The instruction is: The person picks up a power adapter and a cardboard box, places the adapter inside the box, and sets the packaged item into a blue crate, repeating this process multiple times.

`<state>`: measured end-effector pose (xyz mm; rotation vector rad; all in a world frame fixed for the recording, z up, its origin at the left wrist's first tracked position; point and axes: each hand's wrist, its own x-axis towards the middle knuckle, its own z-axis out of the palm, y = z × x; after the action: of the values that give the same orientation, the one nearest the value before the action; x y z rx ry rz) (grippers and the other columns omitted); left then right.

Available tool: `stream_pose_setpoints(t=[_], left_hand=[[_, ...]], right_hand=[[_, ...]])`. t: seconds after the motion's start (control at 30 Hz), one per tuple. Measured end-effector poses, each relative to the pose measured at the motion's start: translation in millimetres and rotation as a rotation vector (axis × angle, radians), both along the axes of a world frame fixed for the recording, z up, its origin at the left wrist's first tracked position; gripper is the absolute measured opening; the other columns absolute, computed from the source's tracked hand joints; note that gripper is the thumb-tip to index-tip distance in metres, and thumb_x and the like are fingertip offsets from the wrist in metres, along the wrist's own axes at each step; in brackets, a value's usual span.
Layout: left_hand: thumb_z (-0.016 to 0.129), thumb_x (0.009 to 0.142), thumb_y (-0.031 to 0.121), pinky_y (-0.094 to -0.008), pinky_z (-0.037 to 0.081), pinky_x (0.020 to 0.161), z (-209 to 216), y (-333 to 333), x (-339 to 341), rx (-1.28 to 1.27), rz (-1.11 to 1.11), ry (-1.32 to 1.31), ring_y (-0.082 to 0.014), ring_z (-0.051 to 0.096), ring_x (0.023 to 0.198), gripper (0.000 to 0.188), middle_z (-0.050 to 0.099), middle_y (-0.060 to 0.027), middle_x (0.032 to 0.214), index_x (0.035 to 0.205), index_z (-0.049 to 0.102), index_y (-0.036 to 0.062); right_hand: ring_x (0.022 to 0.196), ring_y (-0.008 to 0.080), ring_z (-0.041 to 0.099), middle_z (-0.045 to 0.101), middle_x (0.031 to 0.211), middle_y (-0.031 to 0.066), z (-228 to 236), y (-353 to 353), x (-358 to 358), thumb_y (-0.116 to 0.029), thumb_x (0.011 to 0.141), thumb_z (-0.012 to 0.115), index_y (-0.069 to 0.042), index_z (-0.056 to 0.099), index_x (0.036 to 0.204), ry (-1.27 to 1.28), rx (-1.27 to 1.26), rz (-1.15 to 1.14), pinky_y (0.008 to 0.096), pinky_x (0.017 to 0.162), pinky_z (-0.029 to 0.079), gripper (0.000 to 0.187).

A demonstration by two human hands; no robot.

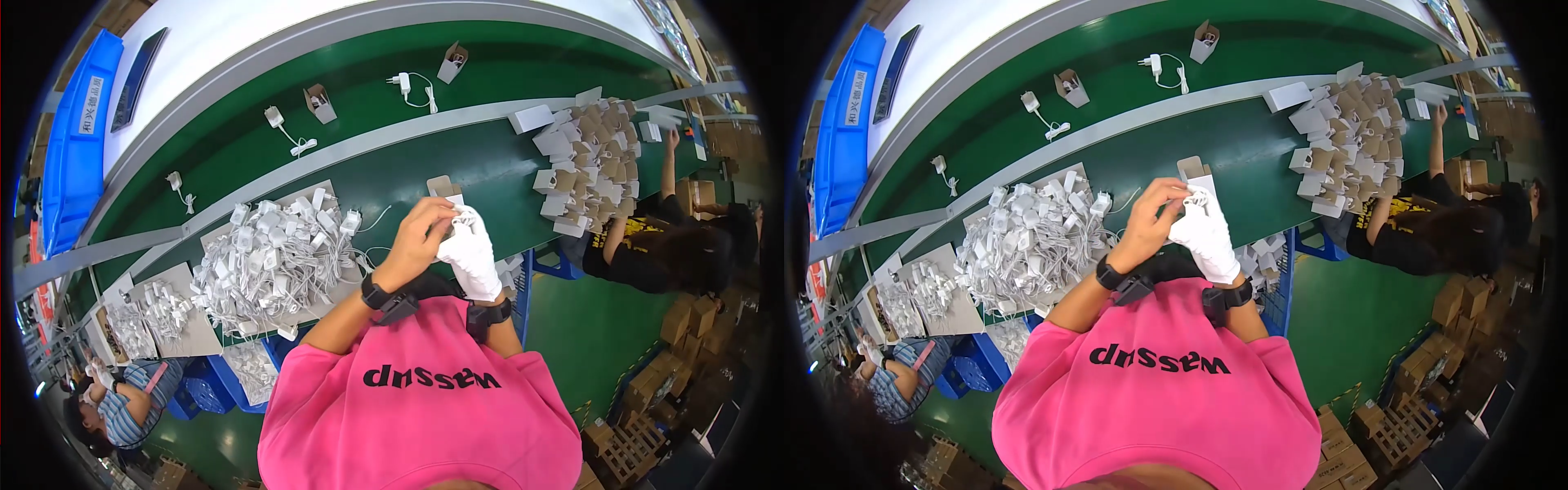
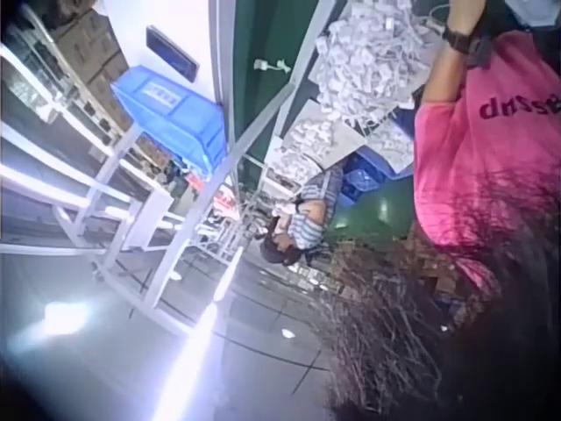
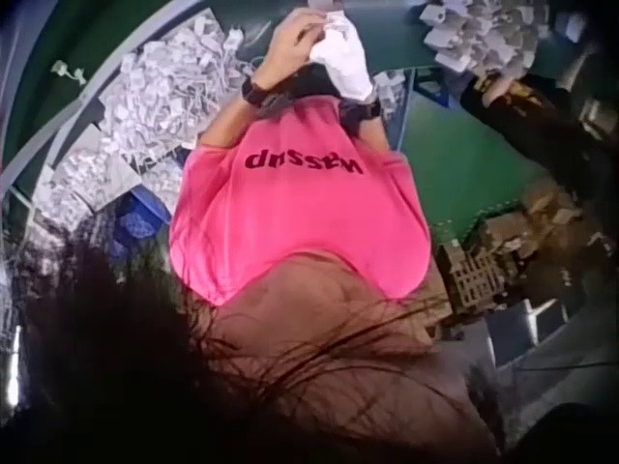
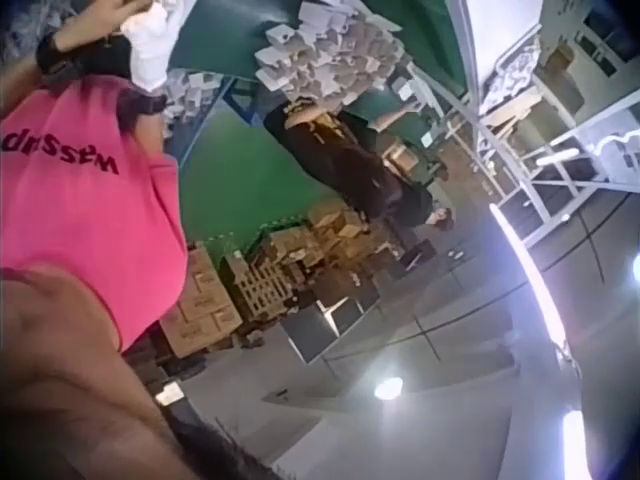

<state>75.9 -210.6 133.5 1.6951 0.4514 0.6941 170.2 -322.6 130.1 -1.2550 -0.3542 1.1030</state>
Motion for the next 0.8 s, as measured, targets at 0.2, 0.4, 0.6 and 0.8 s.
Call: stream_pose_setpoints(t=[0.2,0.4,0.6,0.8], left_hand=[[0.051,0.092,0.008,-0.0384,0.05,0.083,-25.5,-3.6,29.5,0.197,-0.075,0.081,-0.0321,0.061,0.097,0.024,0.063,-0.0139,0.104,0.113,0.062,0.0041],[0.055,0.091,0.032,-0.0447,0.05,0.086,-123.0,13.6,52.6,-0.243,-0.15,0.706,-0.0363,0.062,0.102,0.04,0.065,-0.017,0.11,0.127,0.054,0.0159],[0.057,0.088,0.04,-0.0473,0.049,0.085,-183.3,7.6,64.3,-0.056,-0.219,0.917,-0.0372,0.061,0.101,0.039,0.065,-0.0175,0.108,0.119,0.056,0.0161],[0.063,0.086,0.028,-0.0469,0.05,0.08,-186.3,2.7,46.6,0.031,-0.203,0.649,-0.0375,0.061,0.094,0.028,0.062,-0.0168,0.101,0.106,0.055,0.0102]], right_hand=[[0.089,0.0129,0.058,0.054,0.105,0.0039,-21.5,-5.9,30.0,-0.001,0.077,0.072,-0.004,0.04,0.13,0.349,0.165,-0.324,0.0258,0.072,0.053,0.062],[0.093,0.015,0.057,0.053,0.11,0.0052,-69.2,-40.6,61.3,-0.002,0.079,0.071,-0.003,0.029,0.142,-0.373,-0.268,-0.35,0.0233,0.074,0.05,0.076],[0.11,0.0242,0.053,0.049,0.127,0.0129,-94.7,-53.7,44.2,-0.004,0.077,0.073,-0.004,0.015,0.15,-0.695,-0.299,-0.33,0.0319,0.091,0.046,0.093],[0.119,0.0272,0.049,0.046,0.134,0.0186,-98.9,-46.4,43.8,-0.008,0.077,0.073,-0.003,0.011,0.15,-0.714,-0.429,-0.026,0.0354,0.099,0.041,0.096]])
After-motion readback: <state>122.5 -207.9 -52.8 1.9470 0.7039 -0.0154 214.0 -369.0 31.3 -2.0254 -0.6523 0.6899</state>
